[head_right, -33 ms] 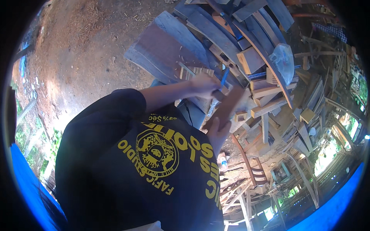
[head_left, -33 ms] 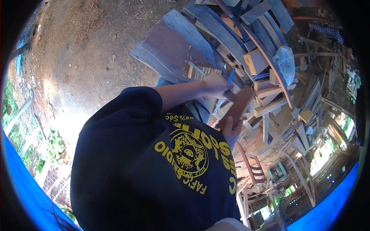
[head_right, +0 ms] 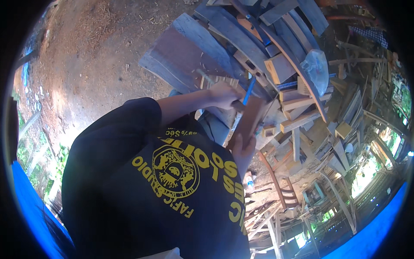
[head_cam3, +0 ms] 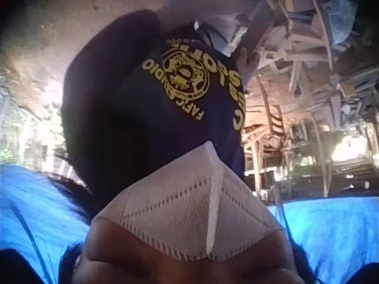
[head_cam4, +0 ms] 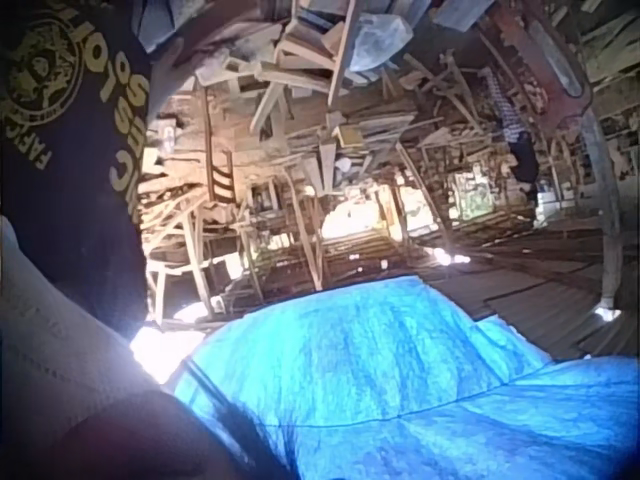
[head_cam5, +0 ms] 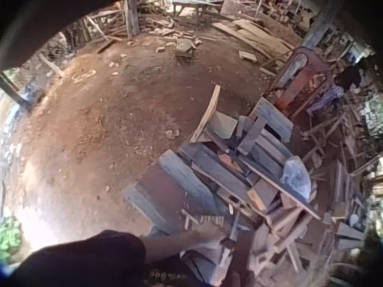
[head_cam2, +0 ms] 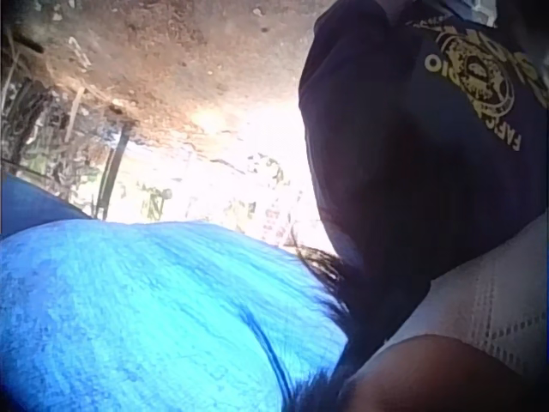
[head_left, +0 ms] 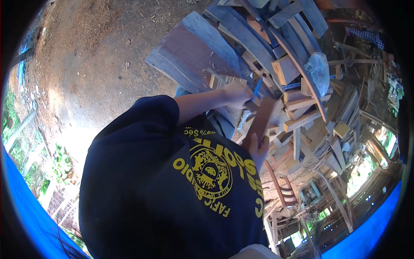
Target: Chiseling and carving a piece of wood in a workshop.
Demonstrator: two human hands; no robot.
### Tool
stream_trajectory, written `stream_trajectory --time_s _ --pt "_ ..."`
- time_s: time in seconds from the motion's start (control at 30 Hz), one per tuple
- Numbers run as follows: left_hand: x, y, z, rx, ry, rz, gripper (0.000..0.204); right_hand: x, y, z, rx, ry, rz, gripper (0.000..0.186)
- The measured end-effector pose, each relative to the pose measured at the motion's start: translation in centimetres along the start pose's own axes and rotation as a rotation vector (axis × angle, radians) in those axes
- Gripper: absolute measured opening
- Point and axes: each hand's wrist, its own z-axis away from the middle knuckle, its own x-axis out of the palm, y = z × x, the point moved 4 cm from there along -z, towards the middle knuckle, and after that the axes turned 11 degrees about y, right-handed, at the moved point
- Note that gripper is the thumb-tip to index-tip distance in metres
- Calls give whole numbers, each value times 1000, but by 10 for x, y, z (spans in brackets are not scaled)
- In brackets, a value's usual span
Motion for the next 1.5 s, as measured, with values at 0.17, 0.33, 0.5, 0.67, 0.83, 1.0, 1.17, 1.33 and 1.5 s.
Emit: stream_trajectory --time_s 0.17,0.33,0.5,0.67,0.83,1.0,1.17,1.33,1.5 --pt "-17 -14 6 -66 107 8 21 -39 45 3 353 187 -677 32" --pt "-22 26 -15 93 216 50 19 -64 41 -12 296 296 -778 32" --pt "-24 44 -18 91 289 63 21 -49 20 0 431 200 -754 33" --pt "-26 35 -15 61 372 68 22 -49 15 3 402 127 -785 33" --pt "-27 24 -19 9 387 40 24 -52 14 -2 370 141 -813 34" --pt "-24 15 -19 -54 393 51 25 -52 10 -1 377 146 -808 33" --pt "-25 17 -20 -72 338 38 25 -56 12 -3 343 169 -812 36" --pt "-32 21 -22 -52 359 54 19 -56 11 -6 309 153 -836 39" --pt "-33 18 -23 -87 325 59 20 -53 8 -3 367 180 -823 40"
